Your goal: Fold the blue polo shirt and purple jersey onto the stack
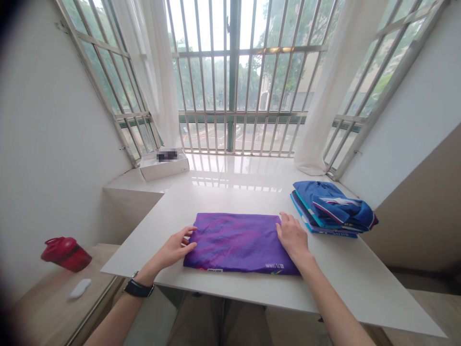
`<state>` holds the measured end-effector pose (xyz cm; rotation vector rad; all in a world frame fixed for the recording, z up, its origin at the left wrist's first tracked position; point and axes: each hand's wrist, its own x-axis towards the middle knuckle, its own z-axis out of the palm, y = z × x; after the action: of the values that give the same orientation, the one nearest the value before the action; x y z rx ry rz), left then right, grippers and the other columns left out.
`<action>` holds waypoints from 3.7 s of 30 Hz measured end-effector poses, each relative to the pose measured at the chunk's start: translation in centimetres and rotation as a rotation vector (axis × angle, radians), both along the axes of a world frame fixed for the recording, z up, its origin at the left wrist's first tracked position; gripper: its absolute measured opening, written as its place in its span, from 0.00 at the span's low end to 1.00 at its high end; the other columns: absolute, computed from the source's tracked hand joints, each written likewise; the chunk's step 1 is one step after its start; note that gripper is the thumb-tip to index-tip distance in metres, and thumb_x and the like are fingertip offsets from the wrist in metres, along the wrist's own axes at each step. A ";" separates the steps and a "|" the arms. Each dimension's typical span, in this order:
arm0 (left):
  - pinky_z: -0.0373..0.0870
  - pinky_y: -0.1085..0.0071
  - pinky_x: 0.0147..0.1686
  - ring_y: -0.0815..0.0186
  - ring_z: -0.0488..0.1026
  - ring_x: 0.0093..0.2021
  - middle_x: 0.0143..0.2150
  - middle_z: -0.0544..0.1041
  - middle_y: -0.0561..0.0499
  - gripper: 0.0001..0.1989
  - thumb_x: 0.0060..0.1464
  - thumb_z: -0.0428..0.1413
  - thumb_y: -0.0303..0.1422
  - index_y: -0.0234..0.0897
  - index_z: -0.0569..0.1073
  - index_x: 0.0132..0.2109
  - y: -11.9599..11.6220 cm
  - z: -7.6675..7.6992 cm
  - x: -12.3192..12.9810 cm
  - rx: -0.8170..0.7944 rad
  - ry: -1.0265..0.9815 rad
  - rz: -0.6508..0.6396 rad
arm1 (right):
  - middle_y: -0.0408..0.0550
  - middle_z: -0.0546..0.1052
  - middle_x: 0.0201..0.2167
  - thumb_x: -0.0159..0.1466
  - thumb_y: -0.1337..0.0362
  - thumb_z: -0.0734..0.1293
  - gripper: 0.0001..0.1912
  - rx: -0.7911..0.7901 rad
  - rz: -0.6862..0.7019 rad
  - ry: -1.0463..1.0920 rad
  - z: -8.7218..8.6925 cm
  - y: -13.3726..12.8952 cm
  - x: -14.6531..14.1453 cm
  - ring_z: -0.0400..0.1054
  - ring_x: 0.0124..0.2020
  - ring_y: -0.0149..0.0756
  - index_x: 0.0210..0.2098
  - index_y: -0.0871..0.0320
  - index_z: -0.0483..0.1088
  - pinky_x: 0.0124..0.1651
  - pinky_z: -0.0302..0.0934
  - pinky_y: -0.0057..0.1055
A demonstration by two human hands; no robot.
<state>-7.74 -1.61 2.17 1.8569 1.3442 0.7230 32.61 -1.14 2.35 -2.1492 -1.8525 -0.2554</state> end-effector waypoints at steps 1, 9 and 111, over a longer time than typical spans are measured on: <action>0.74 0.65 0.40 0.61 0.75 0.39 0.47 0.78 0.45 0.22 0.54 0.56 0.37 0.37 0.71 0.56 -0.6 0.1 0.1 0.025 0.028 -0.005 | 0.60 0.76 0.47 0.69 0.62 0.57 0.16 0.040 0.027 0.025 0.9 0.2 -1.1 0.72 0.47 0.47 0.52 0.60 0.65 0.42 0.60 0.35; 0.70 0.63 0.50 0.58 0.74 0.50 0.51 0.76 0.44 0.17 0.56 0.51 0.26 0.40 0.71 0.52 -4.9 -0.3 2.7 0.205 0.288 0.148 | 0.49 0.79 0.34 0.69 0.53 0.57 0.15 -0.258 0.416 0.308 4.1 5.5 -18.2 0.73 0.35 0.37 0.39 0.56 0.70 0.36 0.58 0.30; 0.61 0.53 0.63 0.52 0.62 0.65 0.64 0.66 0.38 0.21 0.66 0.45 0.38 0.35 0.66 0.61 -0.7 0.3 5.6 0.438 0.451 0.118 | 0.50 0.78 0.43 0.67 0.62 0.62 0.14 -0.247 0.792 0.709 6.3 7.8 -16.2 0.72 0.42 0.36 0.51 0.55 0.70 0.46 0.66 0.33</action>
<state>-2.14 -2.30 2.50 2.4089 1.6891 0.7287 16.42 6.65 8.63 -1.1832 -2.1163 0.8176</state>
